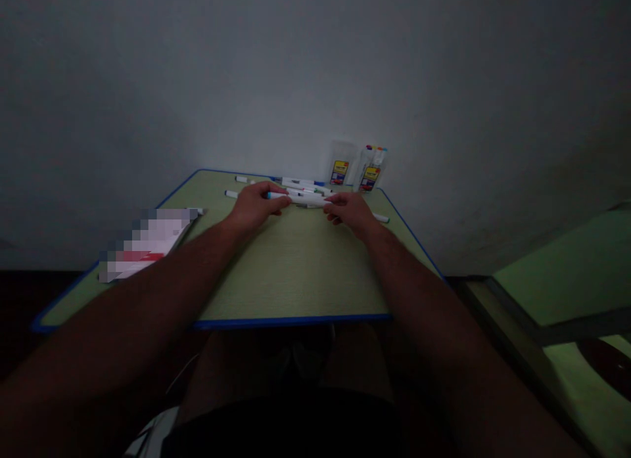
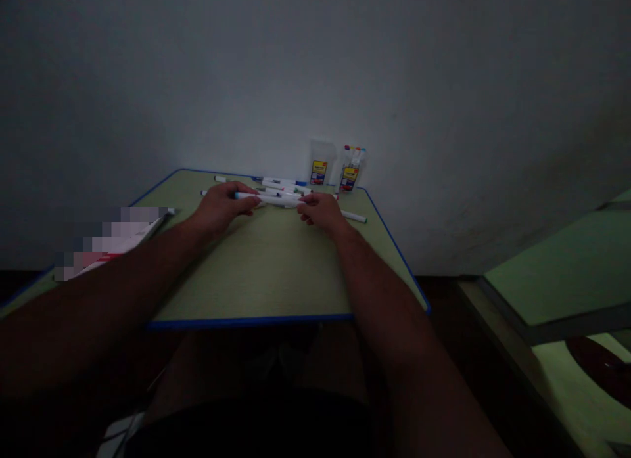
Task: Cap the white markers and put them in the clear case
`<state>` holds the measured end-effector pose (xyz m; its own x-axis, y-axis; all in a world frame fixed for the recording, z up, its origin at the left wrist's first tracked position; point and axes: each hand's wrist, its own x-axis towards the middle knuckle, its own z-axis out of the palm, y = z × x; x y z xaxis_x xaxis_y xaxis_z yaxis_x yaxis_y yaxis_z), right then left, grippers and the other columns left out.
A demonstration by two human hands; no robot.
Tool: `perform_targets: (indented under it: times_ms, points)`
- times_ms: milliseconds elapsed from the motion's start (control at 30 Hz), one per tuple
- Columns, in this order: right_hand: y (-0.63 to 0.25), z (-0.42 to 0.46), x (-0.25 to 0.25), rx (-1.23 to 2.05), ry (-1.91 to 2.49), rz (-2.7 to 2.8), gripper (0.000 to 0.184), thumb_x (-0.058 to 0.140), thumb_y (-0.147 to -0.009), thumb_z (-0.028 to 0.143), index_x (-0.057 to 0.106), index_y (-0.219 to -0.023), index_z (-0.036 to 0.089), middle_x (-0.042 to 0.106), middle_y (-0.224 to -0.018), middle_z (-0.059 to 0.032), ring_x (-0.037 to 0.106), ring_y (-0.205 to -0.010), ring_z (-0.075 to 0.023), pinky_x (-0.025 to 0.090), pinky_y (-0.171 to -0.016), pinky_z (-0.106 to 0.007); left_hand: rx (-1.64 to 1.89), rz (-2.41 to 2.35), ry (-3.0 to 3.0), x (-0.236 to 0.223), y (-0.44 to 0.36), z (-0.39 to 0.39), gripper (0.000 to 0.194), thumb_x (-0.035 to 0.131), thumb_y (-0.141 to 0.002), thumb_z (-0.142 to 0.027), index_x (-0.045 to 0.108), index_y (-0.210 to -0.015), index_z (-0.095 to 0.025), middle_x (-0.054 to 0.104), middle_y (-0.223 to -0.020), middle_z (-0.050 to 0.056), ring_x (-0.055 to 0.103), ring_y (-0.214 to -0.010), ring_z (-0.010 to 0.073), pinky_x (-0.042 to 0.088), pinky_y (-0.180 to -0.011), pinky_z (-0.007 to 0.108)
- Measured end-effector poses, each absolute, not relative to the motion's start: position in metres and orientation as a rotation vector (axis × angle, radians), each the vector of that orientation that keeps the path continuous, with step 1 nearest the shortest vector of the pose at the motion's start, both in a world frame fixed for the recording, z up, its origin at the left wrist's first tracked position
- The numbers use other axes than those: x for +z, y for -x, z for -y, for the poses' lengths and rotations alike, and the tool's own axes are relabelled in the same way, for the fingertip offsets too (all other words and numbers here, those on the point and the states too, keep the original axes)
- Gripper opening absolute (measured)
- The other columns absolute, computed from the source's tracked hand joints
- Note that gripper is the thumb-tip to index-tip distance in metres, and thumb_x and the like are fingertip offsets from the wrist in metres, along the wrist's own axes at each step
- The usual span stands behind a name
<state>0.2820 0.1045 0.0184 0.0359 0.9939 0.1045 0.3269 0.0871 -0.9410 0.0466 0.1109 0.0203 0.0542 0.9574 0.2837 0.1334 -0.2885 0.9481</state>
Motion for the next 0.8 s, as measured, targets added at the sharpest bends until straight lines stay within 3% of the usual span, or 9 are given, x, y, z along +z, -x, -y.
perform_targets:
  times_ms: [500,800]
  points:
    - [-0.2813,-0.1027,0.0198,0.899,1.384,1.448,0.012,0.073,-0.078,0.013,0.070,-0.090,0.014,0.070,-0.072,-0.0041,0.062,-0.056,-0.0110,0.051,-0.049,-0.023,1.309,-1.121,-1.591,0.0175,-0.0470,-0.1131,0.019,0.079,-0.068,-0.025,0.070,-0.082,-0.016,0.065,-0.065,0.002,0.057,-0.054,0.0113,0.049,-0.054,0.024]
    - [-0.2774,-0.1038,0.0192,0.944,1.010,1.527,0.036,0.079,-0.066,0.021,0.071,-0.100,0.014,0.070,-0.069,-0.0013,0.064,-0.061,-0.0137,0.053,-0.056,-0.026,1.237,-1.199,-1.367,0.0201,-0.0493,-0.1137,0.010,0.068,-0.071,-0.012,0.064,-0.078,-0.018,0.058,-0.059,-0.002,0.053,-0.051,0.0110,0.048,-0.051,0.023]
